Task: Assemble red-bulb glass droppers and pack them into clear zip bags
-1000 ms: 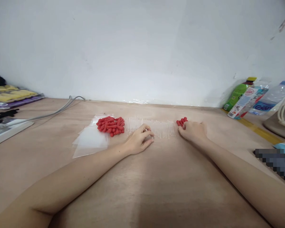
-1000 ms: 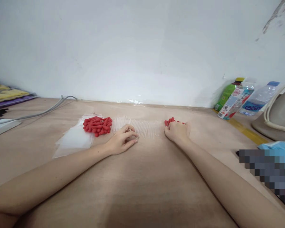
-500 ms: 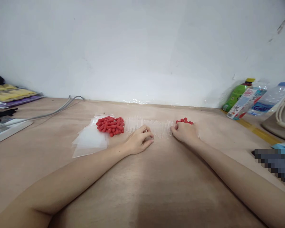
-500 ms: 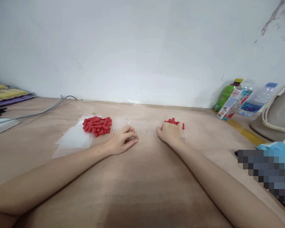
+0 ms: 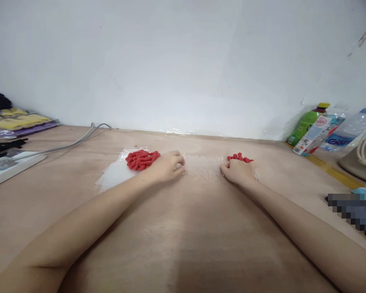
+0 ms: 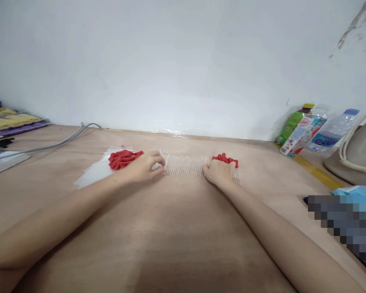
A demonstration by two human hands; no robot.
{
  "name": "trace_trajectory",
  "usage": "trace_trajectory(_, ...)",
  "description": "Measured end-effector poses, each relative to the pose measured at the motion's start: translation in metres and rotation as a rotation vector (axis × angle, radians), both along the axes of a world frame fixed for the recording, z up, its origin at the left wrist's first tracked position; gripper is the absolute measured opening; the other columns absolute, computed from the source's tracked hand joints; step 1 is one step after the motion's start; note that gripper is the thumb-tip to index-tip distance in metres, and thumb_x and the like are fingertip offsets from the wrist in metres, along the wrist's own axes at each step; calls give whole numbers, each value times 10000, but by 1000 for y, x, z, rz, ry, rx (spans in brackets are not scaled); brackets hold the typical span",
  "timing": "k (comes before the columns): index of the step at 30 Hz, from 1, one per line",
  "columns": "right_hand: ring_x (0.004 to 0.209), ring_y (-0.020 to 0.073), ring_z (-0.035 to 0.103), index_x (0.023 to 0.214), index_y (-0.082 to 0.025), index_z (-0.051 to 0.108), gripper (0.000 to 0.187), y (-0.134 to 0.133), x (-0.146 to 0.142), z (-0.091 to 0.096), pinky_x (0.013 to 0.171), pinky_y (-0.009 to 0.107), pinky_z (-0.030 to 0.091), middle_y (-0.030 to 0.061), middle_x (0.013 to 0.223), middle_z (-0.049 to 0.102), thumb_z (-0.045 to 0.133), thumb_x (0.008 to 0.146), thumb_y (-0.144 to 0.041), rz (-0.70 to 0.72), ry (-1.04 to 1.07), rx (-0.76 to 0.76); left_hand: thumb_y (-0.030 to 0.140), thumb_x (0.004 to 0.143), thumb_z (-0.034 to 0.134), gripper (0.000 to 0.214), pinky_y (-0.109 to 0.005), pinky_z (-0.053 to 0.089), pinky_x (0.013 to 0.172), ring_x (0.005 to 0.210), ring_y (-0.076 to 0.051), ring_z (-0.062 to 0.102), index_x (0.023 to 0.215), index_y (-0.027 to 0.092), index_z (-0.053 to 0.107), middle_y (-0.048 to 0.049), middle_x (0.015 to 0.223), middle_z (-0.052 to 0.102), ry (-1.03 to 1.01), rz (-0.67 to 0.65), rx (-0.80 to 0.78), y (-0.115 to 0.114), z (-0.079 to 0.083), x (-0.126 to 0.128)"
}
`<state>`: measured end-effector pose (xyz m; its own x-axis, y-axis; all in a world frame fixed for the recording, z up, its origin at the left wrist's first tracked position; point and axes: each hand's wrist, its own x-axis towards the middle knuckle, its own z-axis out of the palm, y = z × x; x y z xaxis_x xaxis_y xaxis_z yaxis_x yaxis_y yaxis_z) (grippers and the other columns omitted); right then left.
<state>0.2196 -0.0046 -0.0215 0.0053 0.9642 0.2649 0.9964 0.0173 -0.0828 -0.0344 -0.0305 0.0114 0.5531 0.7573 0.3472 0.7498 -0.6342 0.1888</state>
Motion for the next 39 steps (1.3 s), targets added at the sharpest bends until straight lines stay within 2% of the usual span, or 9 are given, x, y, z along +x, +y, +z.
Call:
trace_trajectory(3,649,226,528,644,-146,560,289,-3,-3,-3,709,387,243,104,637,587,347,791,-275,4,-56,132,329,725,553,171,-248,418,625,662,-141,542,725,175,626,-38,841,560,206,89,-168,13,29,-35)
trace_trajectory(6,627,205,516,716,-124,550,291,-10,-8,-8,708,371,223,94,648,594,336,824,-290,26,-80,311,360,693,567,194,-232,424,591,662,-145,570,793,214,648,-30,871,594,288,150,-338,23,41,-61)
trace_trajectory(13,632,162,503,752,-140,485,208,-28,-9,-26,736,342,218,37,668,587,371,856,-279,247,4,558,349,671,571,176,-232,435,597,651,-154,599,745,220,664,-21,783,645,261,159,-415,32,33,-69)
trace_trajectory(20,658,163,531,765,-153,495,193,-32,-3,-25,709,310,278,41,705,606,383,873,-267,497,156,517,357,709,537,181,-249,434,608,661,-154,589,799,212,596,-2,779,659,49,183,-362,29,38,-75)
trace_trajectory(24,700,180,545,995,-131,520,215,-30,-2,-25,691,308,318,57,723,610,377,875,-237,567,197,548,345,742,502,188,-262,440,600,649,-157,581,848,199,556,-4,730,635,-47,173,-377,28,38,-78)
trace_trajectory(29,740,183,536,993,-153,538,214,-28,-2,-27,703,316,360,67,773,605,372,869,-203,634,224,540,330,782,482,262,-303,451,745,845,-155,565,993,181,527,-44,963,588,-425,-3,-264,26,24,-52)
trace_trajectory(33,727,179,527,876,-158,518,135,-31,-3,-23,671,304,388,70,766,582,393,844,-201,663,323,493,341,772,537,194,-265,462,681,739,-128,568,835,158,539,-29,814,576,-685,-50,-295,14,-3,-10)
trace_trajectory(36,687,172,519,826,-174,493,92,-36,-5,-20,634,297,390,55,722,567,407,826,-207,673,352,471,334,739,598,211,-233,457,600,661,-113,565,745,152,491,-7,737,547,-742,-44,-220,2,-27,15)
trace_trajectory(39,658,160,520,816,-179,479,70,-40,-7,-18,628,295,386,44,700,568,417,823,-212,702,361,444,304,760,586,203,-258,485,659,754,-139,607,876,164,495,-30,856,573,-743,-56,-248,-7,-41,27)
